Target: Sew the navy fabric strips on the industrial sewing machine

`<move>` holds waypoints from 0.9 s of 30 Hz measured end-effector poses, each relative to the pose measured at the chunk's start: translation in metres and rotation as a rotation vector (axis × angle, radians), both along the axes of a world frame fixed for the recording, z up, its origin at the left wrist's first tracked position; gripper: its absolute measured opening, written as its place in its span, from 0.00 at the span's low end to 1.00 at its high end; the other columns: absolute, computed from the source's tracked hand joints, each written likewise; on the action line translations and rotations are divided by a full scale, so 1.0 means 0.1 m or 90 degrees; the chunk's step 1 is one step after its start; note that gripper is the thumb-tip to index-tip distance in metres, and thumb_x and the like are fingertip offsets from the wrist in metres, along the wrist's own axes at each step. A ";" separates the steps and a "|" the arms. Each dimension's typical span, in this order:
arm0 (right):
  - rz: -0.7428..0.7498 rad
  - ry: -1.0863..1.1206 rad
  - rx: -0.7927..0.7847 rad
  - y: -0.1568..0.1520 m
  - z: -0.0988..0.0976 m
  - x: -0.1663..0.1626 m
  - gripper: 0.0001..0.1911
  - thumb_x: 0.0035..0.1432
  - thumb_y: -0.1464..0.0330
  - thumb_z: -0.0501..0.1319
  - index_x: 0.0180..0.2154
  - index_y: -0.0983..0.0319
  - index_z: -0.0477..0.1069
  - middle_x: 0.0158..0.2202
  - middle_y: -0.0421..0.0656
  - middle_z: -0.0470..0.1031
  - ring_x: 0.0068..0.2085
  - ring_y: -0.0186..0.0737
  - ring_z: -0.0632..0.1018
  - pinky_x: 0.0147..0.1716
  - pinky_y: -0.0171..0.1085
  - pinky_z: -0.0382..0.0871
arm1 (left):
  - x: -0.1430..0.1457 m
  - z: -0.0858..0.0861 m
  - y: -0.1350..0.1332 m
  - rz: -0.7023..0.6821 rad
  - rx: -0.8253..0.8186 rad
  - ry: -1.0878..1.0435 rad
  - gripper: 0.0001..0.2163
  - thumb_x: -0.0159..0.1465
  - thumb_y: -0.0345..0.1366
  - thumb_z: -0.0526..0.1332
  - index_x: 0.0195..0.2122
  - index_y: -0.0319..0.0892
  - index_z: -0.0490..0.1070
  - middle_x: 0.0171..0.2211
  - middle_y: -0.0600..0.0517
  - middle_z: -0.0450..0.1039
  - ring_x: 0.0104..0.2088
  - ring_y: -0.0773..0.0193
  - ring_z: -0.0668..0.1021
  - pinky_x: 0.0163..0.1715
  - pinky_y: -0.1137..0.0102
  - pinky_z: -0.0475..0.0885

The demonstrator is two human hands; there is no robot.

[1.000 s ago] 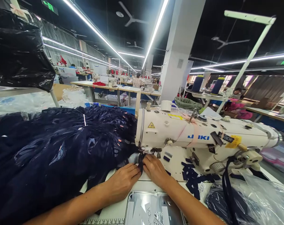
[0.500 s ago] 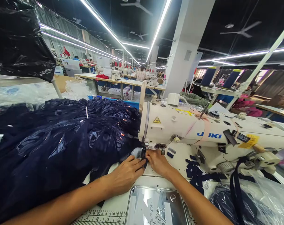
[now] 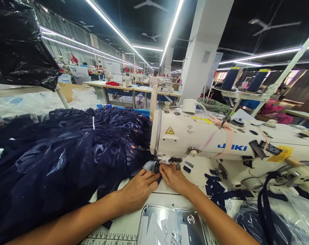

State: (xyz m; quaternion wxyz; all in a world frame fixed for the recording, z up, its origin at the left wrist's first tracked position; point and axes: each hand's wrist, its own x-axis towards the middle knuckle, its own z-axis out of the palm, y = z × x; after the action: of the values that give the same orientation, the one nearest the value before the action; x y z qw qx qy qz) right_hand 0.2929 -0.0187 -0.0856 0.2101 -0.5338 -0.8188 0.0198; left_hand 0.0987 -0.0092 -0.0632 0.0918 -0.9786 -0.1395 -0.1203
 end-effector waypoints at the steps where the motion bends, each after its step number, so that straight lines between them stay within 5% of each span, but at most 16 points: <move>1: 0.012 -0.016 0.020 -0.01 0.00 0.00 0.08 0.60 0.72 0.48 0.30 0.60 0.63 0.28 0.41 0.68 0.29 0.37 0.68 0.30 0.36 0.64 | 0.00 -0.01 0.00 -0.002 -0.003 -0.005 0.06 0.57 0.26 0.53 0.35 0.36 0.66 0.49 0.42 0.66 0.43 0.57 0.70 0.40 0.64 0.64; 7: 0.120 -0.083 0.180 -0.17 0.06 -0.01 0.11 0.59 0.76 0.48 0.36 0.63 0.67 0.36 0.47 0.70 0.38 0.39 0.71 0.36 0.39 0.68 | 0.00 -0.08 -0.01 -0.010 -0.003 -0.037 0.08 0.57 0.24 0.53 0.36 0.36 0.66 0.43 0.43 0.69 0.43 0.58 0.71 0.46 0.65 0.63; 12: 0.134 -0.156 0.263 -0.20 0.10 0.00 0.13 0.58 0.79 0.49 0.40 0.67 0.69 0.37 0.49 0.72 0.39 0.42 0.71 0.39 0.43 0.70 | -0.02 -0.03 0.03 -0.018 0.010 -0.043 0.09 0.57 0.26 0.53 0.38 0.36 0.67 0.41 0.44 0.71 0.45 0.56 0.71 0.55 0.52 0.51; 18: 0.130 -0.194 0.267 -0.14 0.07 0.09 0.15 0.56 0.79 0.50 0.42 0.69 0.70 0.41 0.50 0.73 0.41 0.43 0.73 0.38 0.41 0.72 | 0.04 0.07 0.06 -0.011 -0.044 0.005 0.10 0.57 0.27 0.54 0.39 0.35 0.69 0.42 0.44 0.71 0.45 0.58 0.71 0.48 0.67 0.65; 27: 0.116 -0.238 0.273 -0.09 0.12 0.12 0.17 0.57 0.80 0.47 0.43 0.68 0.71 0.43 0.49 0.75 0.40 0.41 0.75 0.36 0.38 0.72 | 0.17 -0.03 0.02 0.067 -0.059 -0.018 0.11 0.57 0.23 0.53 0.40 0.34 0.69 0.39 0.44 0.72 0.40 0.58 0.72 0.43 0.67 0.68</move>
State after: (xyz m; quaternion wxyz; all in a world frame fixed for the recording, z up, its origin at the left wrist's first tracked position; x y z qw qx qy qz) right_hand 0.3047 -0.0282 -0.0739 0.1611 -0.3963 -0.8733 -0.2330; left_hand 0.1152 -0.0070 -0.0658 0.0507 -0.9713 -0.1974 -0.1229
